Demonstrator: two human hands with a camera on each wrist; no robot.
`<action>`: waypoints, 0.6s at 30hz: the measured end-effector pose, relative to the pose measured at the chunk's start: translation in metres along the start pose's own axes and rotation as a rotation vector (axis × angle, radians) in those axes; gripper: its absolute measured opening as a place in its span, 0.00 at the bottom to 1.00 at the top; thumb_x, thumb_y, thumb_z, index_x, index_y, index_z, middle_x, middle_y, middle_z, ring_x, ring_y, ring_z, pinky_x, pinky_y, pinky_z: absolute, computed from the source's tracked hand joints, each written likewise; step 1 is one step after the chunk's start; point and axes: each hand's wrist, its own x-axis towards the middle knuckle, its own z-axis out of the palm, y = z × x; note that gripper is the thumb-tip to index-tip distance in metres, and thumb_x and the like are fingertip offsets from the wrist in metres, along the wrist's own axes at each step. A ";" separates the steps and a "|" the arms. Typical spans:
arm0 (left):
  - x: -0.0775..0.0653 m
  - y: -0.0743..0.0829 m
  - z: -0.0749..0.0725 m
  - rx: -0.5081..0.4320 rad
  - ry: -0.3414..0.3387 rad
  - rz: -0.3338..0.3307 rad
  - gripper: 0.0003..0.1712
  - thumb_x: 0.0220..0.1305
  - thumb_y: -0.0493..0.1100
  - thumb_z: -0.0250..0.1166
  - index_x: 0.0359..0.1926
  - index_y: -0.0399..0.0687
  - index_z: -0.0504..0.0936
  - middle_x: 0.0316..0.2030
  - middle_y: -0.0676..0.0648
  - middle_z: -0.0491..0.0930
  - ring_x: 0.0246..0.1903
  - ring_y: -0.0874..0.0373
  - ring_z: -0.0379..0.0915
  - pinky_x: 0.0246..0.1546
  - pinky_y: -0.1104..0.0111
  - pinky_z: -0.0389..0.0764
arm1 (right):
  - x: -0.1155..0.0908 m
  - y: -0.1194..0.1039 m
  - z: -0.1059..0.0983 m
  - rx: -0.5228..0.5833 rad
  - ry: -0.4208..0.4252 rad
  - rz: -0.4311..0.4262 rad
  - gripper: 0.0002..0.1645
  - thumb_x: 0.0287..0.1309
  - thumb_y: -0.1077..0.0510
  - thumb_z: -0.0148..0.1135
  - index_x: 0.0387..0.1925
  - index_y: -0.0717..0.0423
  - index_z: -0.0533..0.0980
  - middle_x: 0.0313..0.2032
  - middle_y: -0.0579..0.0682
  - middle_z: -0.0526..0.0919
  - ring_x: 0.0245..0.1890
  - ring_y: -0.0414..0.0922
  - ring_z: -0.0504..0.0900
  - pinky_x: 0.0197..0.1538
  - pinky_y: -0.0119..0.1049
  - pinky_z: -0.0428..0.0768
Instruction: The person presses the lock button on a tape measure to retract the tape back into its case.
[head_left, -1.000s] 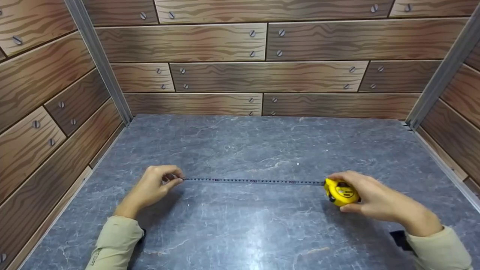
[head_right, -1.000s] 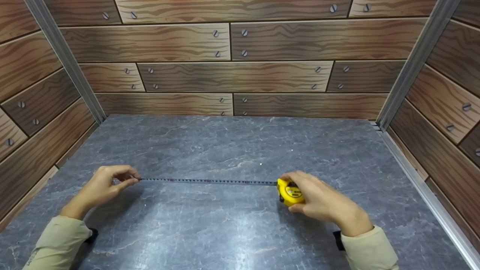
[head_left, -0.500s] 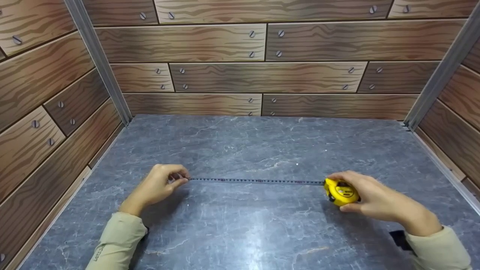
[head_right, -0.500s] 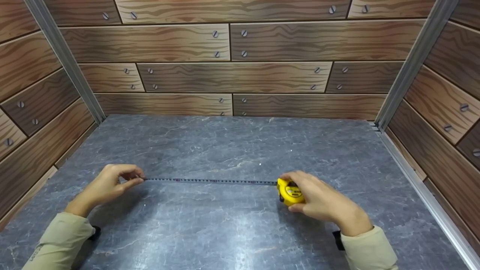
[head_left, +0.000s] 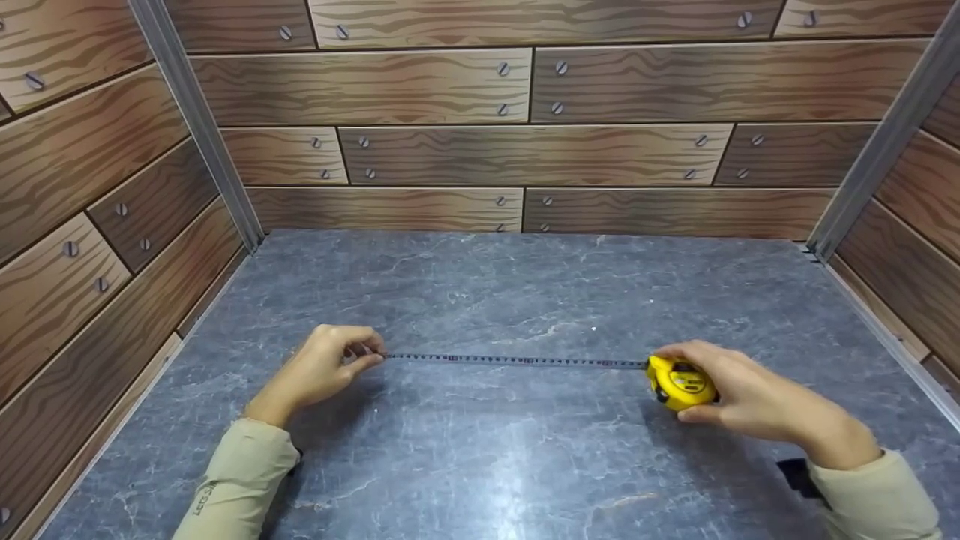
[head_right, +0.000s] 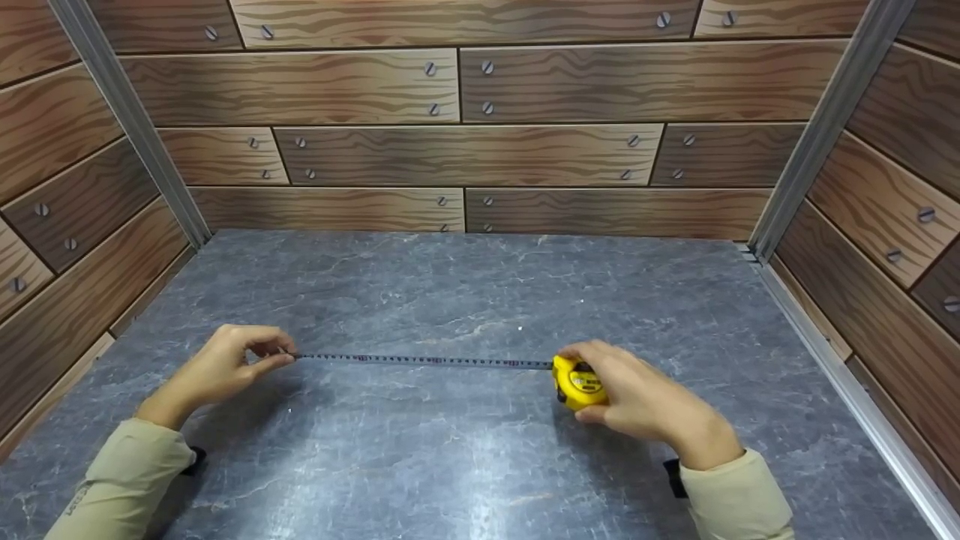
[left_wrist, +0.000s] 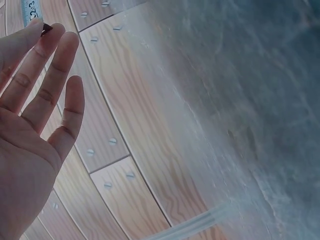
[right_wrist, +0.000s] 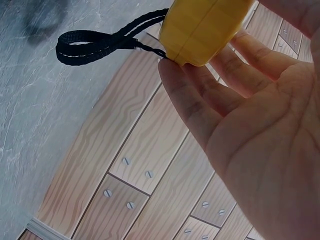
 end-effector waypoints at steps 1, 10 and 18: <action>0.000 0.000 0.000 0.000 -0.001 0.000 0.04 0.67 0.34 0.73 0.39 0.46 0.90 0.35 0.50 0.91 0.35 0.58 0.87 0.41 0.61 0.90 | 0.000 0.000 0.000 0.000 0.000 0.000 0.42 0.60 0.54 0.80 0.72 0.57 0.71 0.65 0.58 0.82 0.63 0.58 0.82 0.64 0.61 0.83; 0.004 0.003 0.001 -0.002 -0.006 -0.003 0.04 0.68 0.34 0.73 0.40 0.46 0.90 0.37 0.50 0.91 0.36 0.55 0.88 0.43 0.52 0.90 | 0.001 0.000 -0.001 -0.010 0.007 -0.015 0.42 0.60 0.54 0.80 0.72 0.56 0.72 0.64 0.57 0.82 0.62 0.56 0.83 0.64 0.60 0.83; 0.006 0.005 0.002 0.009 -0.013 0.001 0.01 0.69 0.37 0.73 0.39 0.46 0.90 0.36 0.51 0.91 0.35 0.58 0.87 0.43 0.52 0.90 | 0.002 -0.002 -0.001 -0.025 -0.001 -0.004 0.42 0.61 0.55 0.80 0.72 0.56 0.71 0.65 0.56 0.82 0.62 0.56 0.82 0.64 0.60 0.83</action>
